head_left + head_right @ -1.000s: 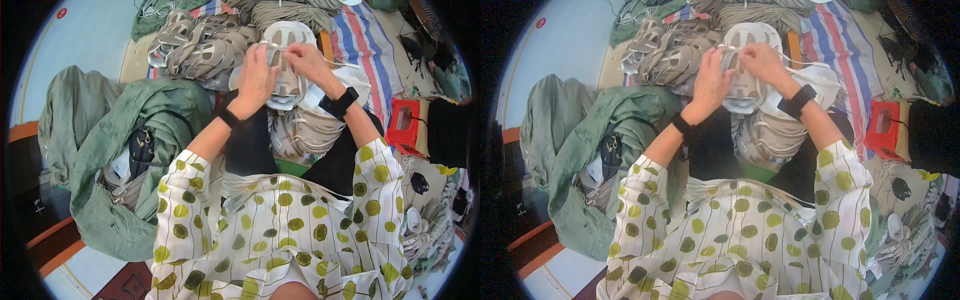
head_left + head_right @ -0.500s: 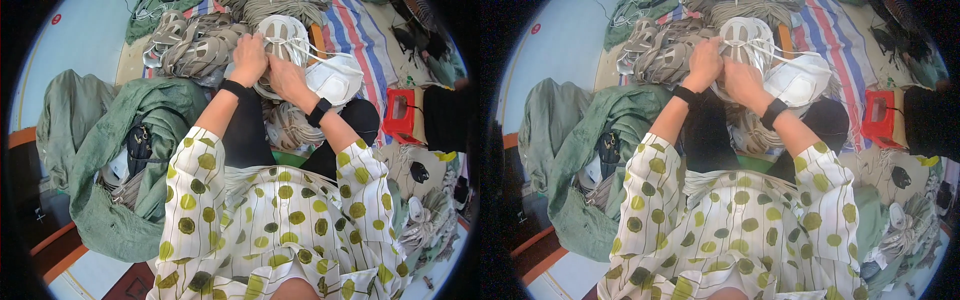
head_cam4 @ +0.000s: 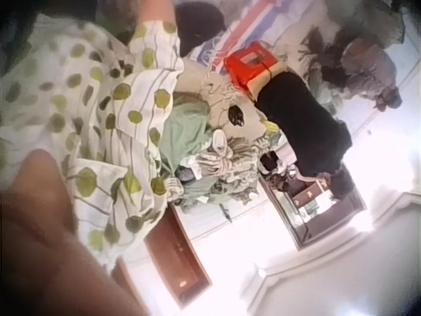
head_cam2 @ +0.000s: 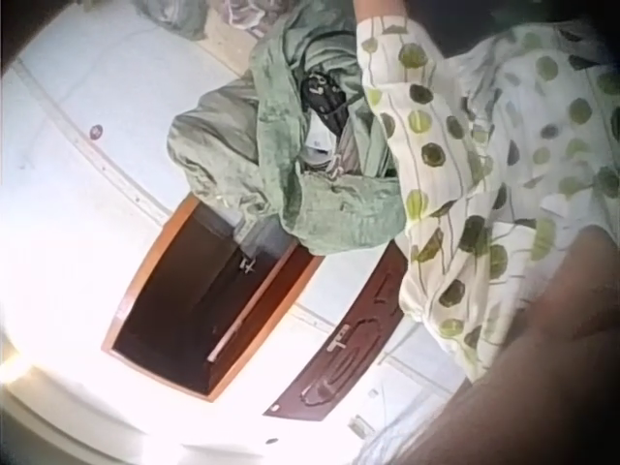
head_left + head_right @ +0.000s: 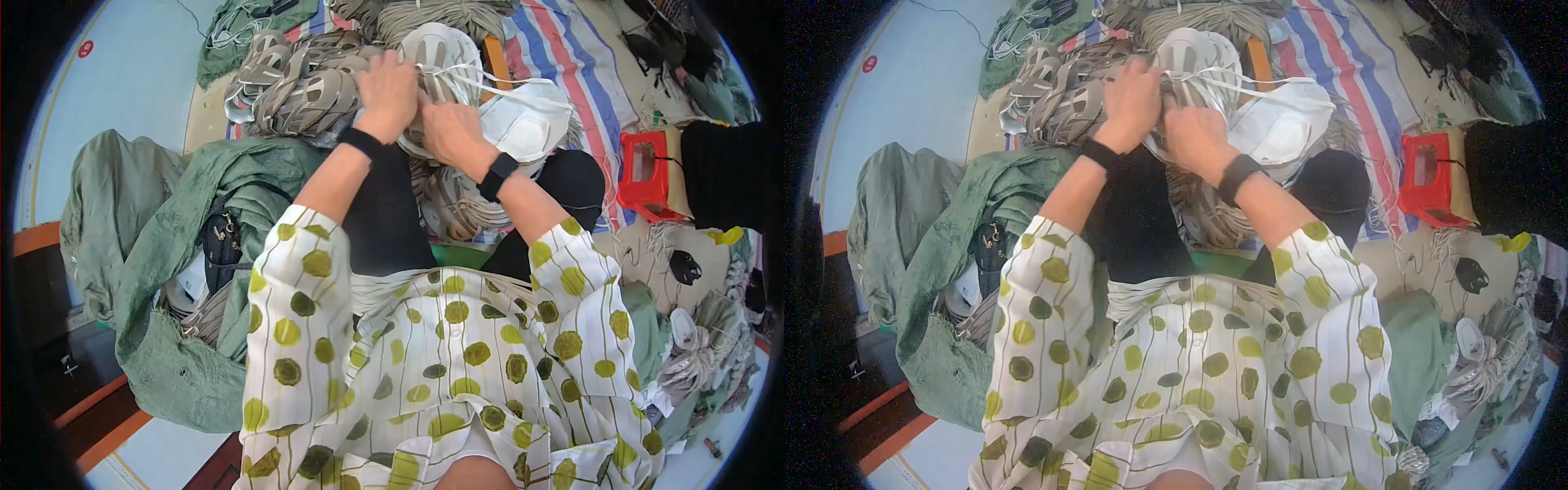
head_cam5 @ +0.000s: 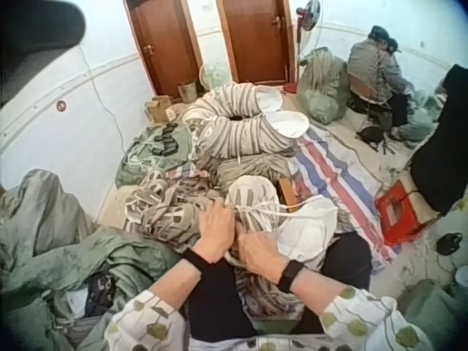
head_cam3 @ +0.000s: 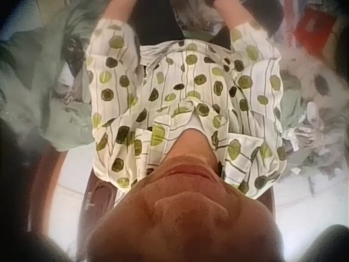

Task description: Lacing a white sneaker by hand.

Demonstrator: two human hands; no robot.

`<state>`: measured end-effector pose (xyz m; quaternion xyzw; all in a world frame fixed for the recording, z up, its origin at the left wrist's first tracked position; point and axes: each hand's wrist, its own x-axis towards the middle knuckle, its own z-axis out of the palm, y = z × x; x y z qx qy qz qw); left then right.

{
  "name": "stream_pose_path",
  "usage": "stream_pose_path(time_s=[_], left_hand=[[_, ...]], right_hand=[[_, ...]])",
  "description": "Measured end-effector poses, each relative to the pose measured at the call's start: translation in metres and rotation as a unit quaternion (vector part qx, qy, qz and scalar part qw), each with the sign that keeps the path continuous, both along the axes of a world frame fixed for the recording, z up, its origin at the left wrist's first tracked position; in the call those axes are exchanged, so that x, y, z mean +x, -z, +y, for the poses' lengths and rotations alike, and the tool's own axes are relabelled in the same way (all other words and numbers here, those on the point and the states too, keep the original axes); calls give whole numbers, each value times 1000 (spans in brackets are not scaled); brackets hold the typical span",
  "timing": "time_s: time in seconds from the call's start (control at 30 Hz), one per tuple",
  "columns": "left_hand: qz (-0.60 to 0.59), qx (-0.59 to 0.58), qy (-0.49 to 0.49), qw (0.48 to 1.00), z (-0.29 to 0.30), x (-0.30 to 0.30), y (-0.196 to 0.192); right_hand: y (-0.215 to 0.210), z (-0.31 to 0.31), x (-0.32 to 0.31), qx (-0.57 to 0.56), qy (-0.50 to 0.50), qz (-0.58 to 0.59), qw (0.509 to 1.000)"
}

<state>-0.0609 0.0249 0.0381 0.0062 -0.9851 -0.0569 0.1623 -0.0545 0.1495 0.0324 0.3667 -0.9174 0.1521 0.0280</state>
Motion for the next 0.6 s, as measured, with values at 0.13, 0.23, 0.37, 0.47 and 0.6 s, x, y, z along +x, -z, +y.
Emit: stream_pose_path(time_s=[0.13, 0.23, 0.37, 0.47, 0.6], left_hand=[[25, 36, -42, 998, -3, 3, -6], [46, -15, 9, 999, -8, 8, -1], [28, 31, 53, 998, -25, 5, -8], [-25, 57, 73, 995, -25, -2, -14], [-5, 118, 66, 991, -11, -4, -10]], right_hand=[[-2, -10, -4, 59, 18, 4, 998], [1, -8, -5, 16, 30, -13, 999], [8, -6, -10, -160, 62, -133, 976], [17, -10, -23, -207, 96, -169, 959], [18, -20, -48, -155, 110, -29, 981]])
